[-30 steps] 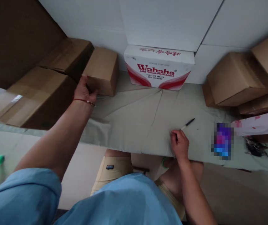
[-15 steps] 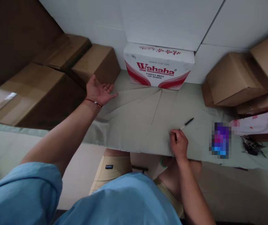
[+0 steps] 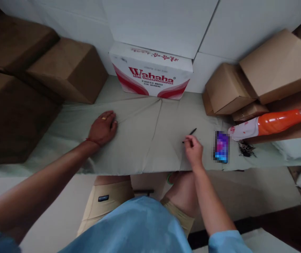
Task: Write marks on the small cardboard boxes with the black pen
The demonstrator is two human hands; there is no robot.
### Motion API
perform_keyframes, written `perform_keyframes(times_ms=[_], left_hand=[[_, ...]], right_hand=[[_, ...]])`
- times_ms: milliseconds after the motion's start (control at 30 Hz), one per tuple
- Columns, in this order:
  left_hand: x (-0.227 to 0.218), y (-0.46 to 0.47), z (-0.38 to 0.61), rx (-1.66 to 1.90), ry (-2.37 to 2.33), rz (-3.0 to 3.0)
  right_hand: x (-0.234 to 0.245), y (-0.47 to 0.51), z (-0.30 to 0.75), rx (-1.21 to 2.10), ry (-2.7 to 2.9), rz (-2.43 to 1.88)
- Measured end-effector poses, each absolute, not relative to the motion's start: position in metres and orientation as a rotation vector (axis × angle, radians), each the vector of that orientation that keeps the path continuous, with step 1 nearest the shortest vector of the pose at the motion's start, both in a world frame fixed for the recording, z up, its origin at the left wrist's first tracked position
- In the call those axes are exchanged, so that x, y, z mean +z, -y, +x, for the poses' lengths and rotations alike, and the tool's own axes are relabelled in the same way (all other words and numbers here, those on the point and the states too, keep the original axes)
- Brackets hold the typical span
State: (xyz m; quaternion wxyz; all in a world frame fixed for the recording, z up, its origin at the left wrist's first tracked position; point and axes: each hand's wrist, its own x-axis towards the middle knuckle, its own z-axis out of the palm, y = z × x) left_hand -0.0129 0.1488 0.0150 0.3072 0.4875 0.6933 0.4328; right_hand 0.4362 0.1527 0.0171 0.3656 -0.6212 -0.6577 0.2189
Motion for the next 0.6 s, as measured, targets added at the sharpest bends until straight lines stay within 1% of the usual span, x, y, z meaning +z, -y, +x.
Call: perform_keyframes(times_ms=[133, 267, 333, 400, 533, 600], left_hand=[[0.006, -0.145, -0.011, 0.937, -1.975, 1.689], [0.002, -0.146, -0.013, 0.945, -1.995, 1.707], [0.002, -0.146, -0.013, 0.943, -1.987, 1.699], [0.002, -0.145, -0.013, 0.939, -1.975, 1.691], [0.002, -0.145, -0.012, 0.951, -1.987, 1.683], [0.003, -0.145, -0.012, 0.934, -2.003, 1.699]], right_hand=[[0.054, -0.239, 0.502, 0.095, 1.319, -1.767], [0.098, -0.335, 0.557, -0.105, 1.16, -1.887], [0.11, -0.371, 0.578, -0.221, 1.102, -2.064], [0.112, -0.398, 0.597, -0.257, 1.072, -2.122], [0.091, -0.423, 0.631, -0.302, 1.147, -1.976], [0.081, -0.427, 0.641, -0.492, 1.33, -1.814]])
